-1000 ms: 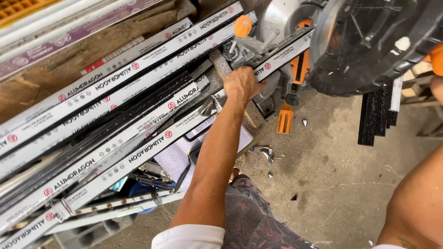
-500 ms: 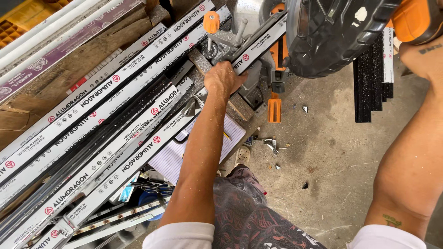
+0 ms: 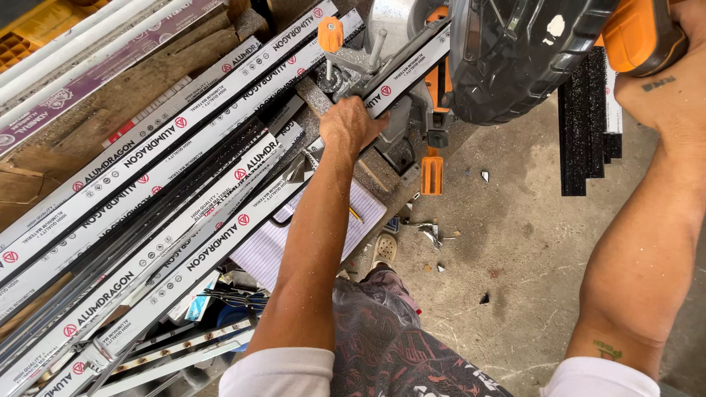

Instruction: The person uses a miter saw to cut a black aluminum profile, then removes the protective film from several profiles by hand. The cut piece is placed on a nearby table, and the person continues to strip film from additional profiles.

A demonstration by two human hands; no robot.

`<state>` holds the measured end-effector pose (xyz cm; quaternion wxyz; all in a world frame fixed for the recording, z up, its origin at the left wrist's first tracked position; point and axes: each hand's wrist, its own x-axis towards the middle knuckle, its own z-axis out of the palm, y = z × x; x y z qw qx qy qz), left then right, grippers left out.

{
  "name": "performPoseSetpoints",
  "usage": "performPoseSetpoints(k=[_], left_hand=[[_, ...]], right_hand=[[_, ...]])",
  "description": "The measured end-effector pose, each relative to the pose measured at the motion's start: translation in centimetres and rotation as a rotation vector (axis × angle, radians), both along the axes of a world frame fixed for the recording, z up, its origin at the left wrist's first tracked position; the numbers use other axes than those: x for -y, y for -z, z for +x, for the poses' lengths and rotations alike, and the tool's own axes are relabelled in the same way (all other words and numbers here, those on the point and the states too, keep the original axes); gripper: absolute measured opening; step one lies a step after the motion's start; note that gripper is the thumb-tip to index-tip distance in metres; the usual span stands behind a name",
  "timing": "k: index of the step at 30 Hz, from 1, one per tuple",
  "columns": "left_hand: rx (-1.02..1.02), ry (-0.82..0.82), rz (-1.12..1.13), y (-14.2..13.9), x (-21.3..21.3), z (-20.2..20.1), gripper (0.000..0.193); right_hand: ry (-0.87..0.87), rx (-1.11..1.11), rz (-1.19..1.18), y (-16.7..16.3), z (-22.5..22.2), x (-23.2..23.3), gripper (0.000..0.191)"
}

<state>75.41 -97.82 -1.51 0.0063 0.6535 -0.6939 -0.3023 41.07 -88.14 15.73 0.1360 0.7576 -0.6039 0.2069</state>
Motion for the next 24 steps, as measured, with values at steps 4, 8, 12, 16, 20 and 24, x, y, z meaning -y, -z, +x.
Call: performPoseSetpoints(k=[4,8,12,16,20,24], left_hand=[[0.008,0.005,0.024,0.5,0.1,-0.1,0.071],[0.018,0.008,0.037,0.9,0.2,-0.1,0.071],[0.005,0.005,0.002,1.1,0.3,-0.2,0.072],[0.004,0.001,0.026,1.0,0.3,-0.2,0.072],[0.007,0.004,0.054,0.5,0.1,-0.2,0.071],[0.006,0.002,0.068,-0.3,-0.1,-0.2,0.07]], right_hand=[[0.004,-0.001,-0.002,0.2,0.0,0.1,0.023],[0.01,-0.003,-0.008,0.4,0.0,0.1,0.022],[0.023,-0.008,-0.019,0.6,-0.2,0.0,0.021],[0.032,-0.011,-0.027,0.8,-0.3,-0.1,0.02],[0.044,-0.015,-0.045,1.1,-0.5,-0.2,0.019],[0.057,-0.021,-0.064,1.5,-0.9,-0.3,0.018]])
